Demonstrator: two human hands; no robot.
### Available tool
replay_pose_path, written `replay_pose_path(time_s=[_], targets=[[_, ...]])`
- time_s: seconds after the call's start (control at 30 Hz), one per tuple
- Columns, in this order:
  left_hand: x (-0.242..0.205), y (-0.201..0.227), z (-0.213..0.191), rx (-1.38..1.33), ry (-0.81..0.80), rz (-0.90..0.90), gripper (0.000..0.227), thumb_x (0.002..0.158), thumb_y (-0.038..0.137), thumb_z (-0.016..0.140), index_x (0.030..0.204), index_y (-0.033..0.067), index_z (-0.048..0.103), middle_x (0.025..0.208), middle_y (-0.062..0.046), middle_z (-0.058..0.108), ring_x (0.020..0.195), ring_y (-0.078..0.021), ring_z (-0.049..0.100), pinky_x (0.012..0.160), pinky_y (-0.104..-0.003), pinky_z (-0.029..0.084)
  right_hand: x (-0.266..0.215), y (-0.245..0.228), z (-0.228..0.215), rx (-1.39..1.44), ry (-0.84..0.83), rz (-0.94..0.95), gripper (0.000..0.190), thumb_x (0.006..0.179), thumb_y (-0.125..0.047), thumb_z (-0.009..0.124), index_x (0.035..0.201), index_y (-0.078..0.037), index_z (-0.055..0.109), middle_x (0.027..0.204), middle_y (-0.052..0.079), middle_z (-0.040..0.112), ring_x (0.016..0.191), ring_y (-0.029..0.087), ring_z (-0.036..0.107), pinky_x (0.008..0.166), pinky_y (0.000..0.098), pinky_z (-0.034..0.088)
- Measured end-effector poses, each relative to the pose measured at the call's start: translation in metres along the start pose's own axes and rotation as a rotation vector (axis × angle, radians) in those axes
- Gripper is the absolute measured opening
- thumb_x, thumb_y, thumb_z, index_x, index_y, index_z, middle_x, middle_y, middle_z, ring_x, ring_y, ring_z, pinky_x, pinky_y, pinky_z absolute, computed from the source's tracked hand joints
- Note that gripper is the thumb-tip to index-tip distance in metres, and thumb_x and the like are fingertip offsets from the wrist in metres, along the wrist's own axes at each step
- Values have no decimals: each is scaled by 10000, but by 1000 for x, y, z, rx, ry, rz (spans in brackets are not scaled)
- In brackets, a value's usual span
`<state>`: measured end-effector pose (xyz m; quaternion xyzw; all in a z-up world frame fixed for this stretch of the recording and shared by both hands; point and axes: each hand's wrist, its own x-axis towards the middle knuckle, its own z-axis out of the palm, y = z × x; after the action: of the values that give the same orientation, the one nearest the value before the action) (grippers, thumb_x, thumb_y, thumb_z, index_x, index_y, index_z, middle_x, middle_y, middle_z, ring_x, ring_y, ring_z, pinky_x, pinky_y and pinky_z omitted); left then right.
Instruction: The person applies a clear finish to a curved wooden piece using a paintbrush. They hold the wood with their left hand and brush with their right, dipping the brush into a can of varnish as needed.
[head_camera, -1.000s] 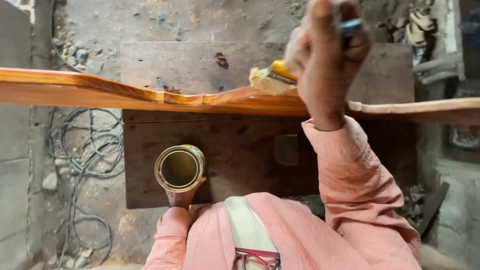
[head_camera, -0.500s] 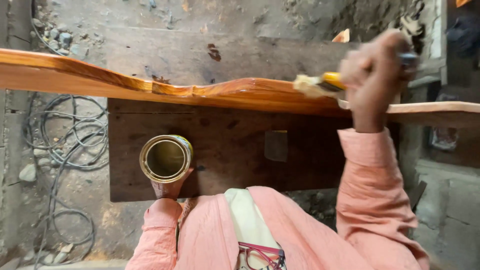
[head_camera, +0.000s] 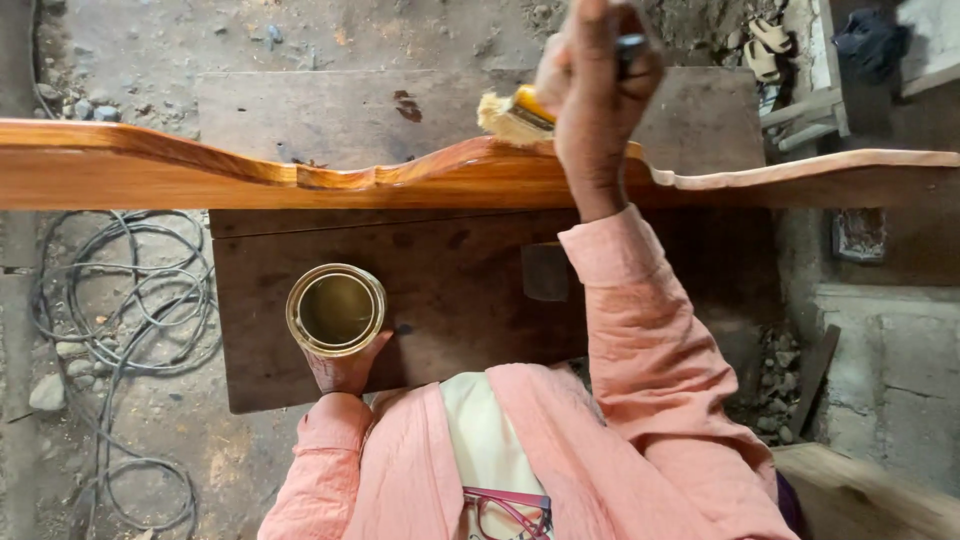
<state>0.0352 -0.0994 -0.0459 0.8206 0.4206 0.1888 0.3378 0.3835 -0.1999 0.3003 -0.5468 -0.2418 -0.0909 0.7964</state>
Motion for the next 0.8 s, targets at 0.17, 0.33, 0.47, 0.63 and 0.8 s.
replay_pose_path(time_s=[0.17,0.33,0.47,0.63,0.8], targets=[[1,8,-7,-64,-30,2,1326,514,503,951,1552,-26,319,1591,-258,366,1482,-385,344,1271,-451,210,5,11,-52,-113,-94,-48,383,1004,-484,659,795,-180,557,585,-69,439,425,71,378,370,255,296],[-4,-12,8,0,50,125,1361,524,516,948,1568,-33,269,1607,-280,327,1510,-409,299,1302,-467,137,24,-12,-128,43,65,89,526,923,-522,671,661,-156,399,507,-41,259,388,85,215,376,290,162],[-9,13,3,-141,187,4,1392,494,389,991,1549,-65,204,1598,-296,311,1504,-387,313,1291,-423,164,39,-25,-167,28,203,134,525,870,-578,668,689,-148,428,478,-48,172,368,74,160,367,279,129],[-11,28,8,-119,228,65,1196,604,393,956,1543,-59,368,1576,-282,417,1488,-403,361,1281,-468,211,59,-42,-166,45,278,78,567,836,-582,667,658,-143,357,468,-27,171,348,96,159,334,287,147],[-10,33,9,-85,218,-47,1090,625,384,955,1510,-26,468,1545,-223,487,1461,-353,399,1257,-427,241,42,-40,-164,151,228,144,522,836,-590,619,701,-154,365,495,-32,160,378,85,120,379,286,120]])
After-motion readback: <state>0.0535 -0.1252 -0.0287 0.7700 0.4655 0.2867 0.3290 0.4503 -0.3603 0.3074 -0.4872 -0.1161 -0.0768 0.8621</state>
